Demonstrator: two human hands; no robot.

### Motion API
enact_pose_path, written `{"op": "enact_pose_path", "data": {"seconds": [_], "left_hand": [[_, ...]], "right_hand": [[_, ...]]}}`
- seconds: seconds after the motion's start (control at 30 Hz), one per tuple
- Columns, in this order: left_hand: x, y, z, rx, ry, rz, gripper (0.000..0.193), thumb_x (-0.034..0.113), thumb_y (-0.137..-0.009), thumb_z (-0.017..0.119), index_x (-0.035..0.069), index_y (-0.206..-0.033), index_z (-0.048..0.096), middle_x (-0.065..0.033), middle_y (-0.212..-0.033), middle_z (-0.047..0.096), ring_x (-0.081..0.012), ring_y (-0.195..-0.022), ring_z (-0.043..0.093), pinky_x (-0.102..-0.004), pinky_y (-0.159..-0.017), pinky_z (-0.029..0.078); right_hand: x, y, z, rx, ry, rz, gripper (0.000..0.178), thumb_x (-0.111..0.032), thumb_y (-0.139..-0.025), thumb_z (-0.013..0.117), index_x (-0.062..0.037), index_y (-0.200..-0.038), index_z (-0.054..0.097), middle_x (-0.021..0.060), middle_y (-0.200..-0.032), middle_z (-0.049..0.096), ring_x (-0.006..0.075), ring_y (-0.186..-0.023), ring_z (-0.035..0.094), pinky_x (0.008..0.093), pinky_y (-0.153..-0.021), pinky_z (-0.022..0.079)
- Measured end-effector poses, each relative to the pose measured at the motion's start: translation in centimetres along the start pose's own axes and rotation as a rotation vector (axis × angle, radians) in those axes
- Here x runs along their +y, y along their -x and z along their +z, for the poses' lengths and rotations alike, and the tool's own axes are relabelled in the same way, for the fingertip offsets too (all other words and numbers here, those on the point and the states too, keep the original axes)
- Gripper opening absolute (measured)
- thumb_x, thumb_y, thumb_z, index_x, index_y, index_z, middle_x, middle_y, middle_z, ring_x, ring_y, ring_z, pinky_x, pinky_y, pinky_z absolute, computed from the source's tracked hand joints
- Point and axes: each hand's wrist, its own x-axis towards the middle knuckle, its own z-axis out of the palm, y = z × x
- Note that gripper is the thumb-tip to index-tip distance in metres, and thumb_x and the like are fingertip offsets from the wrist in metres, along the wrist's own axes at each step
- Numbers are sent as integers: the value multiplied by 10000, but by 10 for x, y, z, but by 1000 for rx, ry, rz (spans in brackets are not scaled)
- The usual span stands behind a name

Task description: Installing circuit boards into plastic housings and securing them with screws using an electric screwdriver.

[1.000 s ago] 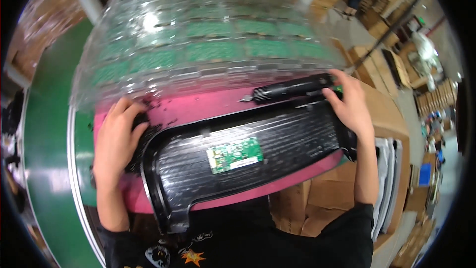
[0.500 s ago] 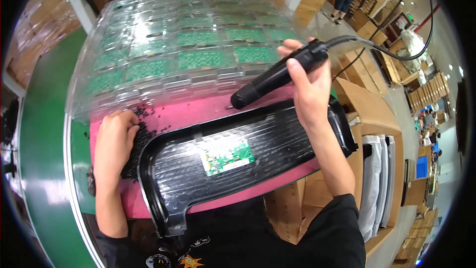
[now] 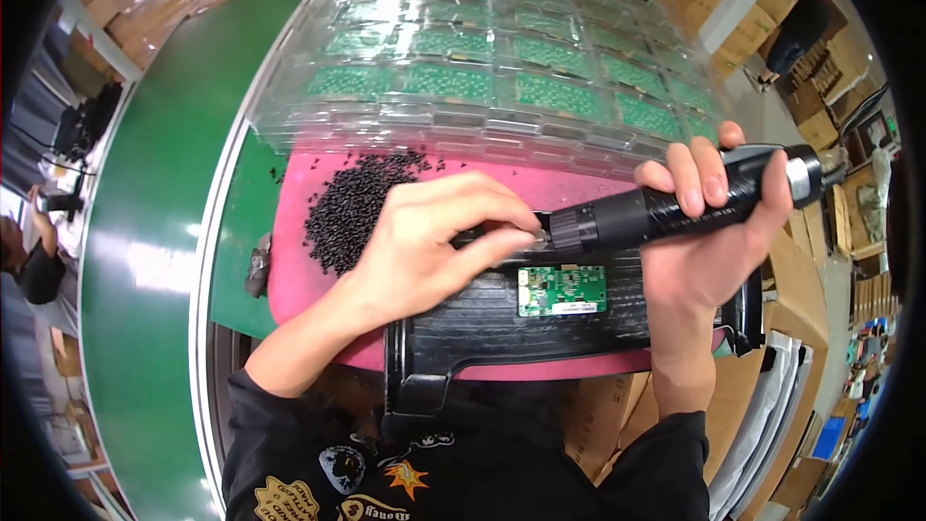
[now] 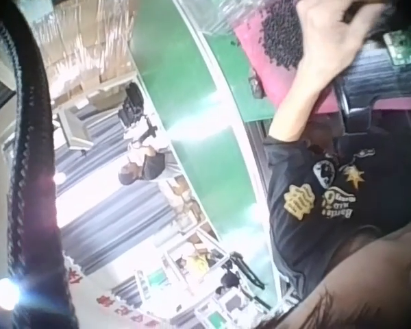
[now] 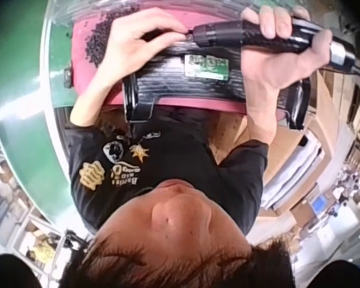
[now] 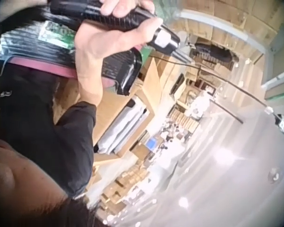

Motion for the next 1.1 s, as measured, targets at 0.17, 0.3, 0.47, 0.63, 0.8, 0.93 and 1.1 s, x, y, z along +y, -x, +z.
{"op": "enact_pose_path", "data": {"seconds": [0.17, 0.3, 0.47, 0.63, 0.8, 0.93, 1.1], "left_hand": [[3, 6, 2, -81, 363, -260, 136, 4, -861, 728, -19, -983, 674, -77, -928, 686, -151, -856, 672, -291, -748, 543], [-1, 8, 2, -184, 499, -519, 102, 12, -932, 663, -35, -1011, 617, -46, -972, 641, -92, -894, 611, -262, -796, 524], [-2, 6, 2, -260, 334, -503, 88, 28, -930, 659, -25, -983, 612, -45, -908, 651, -109, -849, 641, -274, -757, 527], [-3, 7, 5, -240, 112, -220, 122, 6, -877, 696, -17, -966, 617, -80, -907, 657, -168, -806, 667, -298, -717, 532], [-4, 9, 9, -234, 10, -155, 155, -3, -840, 725, -7, -951, 616, -91, -894, 649, -210, -795, 673, -321, -706, 534], [-3, 10, 8, -265, -25, -116, 180, -1, -820, 733, -5, -949, 608, -107, -898, 643, -267, -816, 670, -341, -712, 535], [-8, 10, 14, -277, -56, -39, 185, 0, -821, 724, -4, -963, 605, -124, -908, 641, -318, -831, 657, -375, -713, 533]], "right_hand": [[0, 14, 10, -189, 22, -74, 369, -416, -975, 585, -77, -1078, 484, -39, -669, 420, 68, -590, 401, 256, -657, 370], [-5, 27, 15, -247, 14, -123, 357, -407, -962, 599, -85, -1036, 464, -32, -657, 449, 72, -538, 441, 262, -616, 385], [-14, 39, 19, -246, 147, -236, 431, -410, -879, 691, -84, -1043, 461, -33, -665, 519, 74, -552, 487, 258, -613, 405], [-5, 40, 18, -261, 185, -389, 471, -420, -821, 747, -97, -1017, 465, -44, -647, 530, 68, -508, 502, 228, -558, 412], [-1, 41, 14, -321, 217, -439, 482, -432, -806, 765, -100, -1000, 476, -46, -650, 540, 61, -502, 506, 214, -528, 396], [1, 44, 12, -337, 254, -391, 513, -473, -802, 767, -107, -1018, 480, -56, -649, 538, 52, -503, 501, 221, -536, 396], [1, 44, 10, -346, 325, -349, 536, -504, -807, 760, -111, -1043, 481, -61, -648, 532, 47, -505, 498, 230, -545, 396]]}}
